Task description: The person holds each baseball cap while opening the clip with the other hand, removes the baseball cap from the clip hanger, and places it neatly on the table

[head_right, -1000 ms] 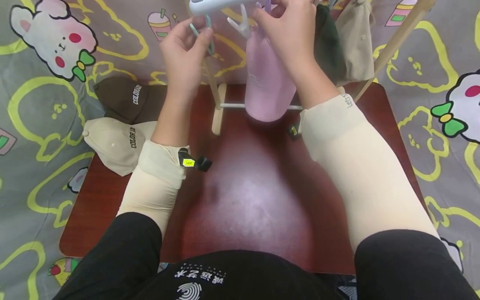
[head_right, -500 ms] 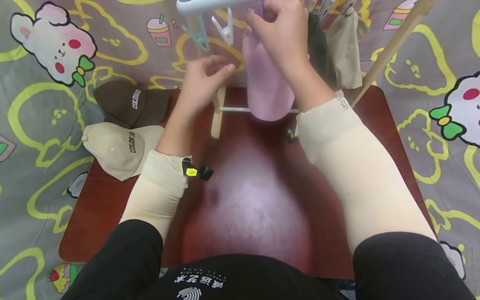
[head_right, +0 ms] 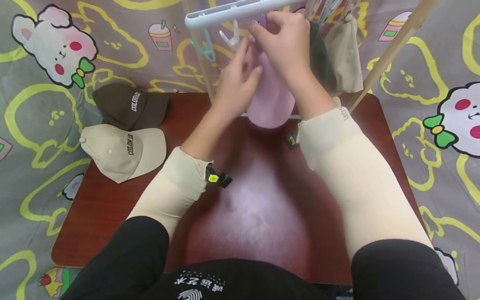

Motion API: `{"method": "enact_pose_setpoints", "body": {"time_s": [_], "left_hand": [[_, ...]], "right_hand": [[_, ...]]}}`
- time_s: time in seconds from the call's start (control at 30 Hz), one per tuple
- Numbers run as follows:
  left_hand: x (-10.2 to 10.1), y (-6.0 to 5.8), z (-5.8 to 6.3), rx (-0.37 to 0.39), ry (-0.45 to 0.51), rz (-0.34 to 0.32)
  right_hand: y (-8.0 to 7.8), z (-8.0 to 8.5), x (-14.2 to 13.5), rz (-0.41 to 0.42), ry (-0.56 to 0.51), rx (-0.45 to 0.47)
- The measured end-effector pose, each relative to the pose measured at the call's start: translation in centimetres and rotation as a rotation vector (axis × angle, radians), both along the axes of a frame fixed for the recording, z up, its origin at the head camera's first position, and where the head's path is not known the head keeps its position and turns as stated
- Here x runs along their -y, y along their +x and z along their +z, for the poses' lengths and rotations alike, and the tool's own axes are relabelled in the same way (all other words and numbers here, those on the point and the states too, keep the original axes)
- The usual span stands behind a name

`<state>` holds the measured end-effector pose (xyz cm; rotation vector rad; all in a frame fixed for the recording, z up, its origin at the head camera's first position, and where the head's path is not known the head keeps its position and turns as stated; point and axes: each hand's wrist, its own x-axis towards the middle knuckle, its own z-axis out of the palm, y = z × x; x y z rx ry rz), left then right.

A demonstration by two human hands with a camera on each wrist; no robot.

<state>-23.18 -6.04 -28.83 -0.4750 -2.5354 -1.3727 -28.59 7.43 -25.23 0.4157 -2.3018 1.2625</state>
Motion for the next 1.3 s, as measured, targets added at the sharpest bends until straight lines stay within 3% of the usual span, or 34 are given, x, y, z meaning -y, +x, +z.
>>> {"method": "enact_pose_setpoints", "body": {"time_s": [0.17,0.37,0.67,0.9,1.3], "left_hand": [[-0.8,-1.3,0.1,0.012,-0.056,0.018],[-0.7,-3.0,0.3,0.024,-0.197,0.019],[-0.4,-4.3,0.1,-0.025,-0.347,-0.001],[-0.3,-4.5,0.1,-0.094,-0.360,0.061],[0.4,-4.8,0.4,-0.041,-0.249,0.033]], "right_hand": [[-0.3,-0.4,-0.3,0.020,-0.004,-0.018],[-0.2,-0.5,-0.6,0.053,0.005,-0.015],[-0.2,0.1,-0.9,0.075,0.015,0.043],[-0.4,0.5,-0.9,0.085,0.017,0.079],[-0.5,1.0,-1.1,0.062,0.024,0.071]]}}
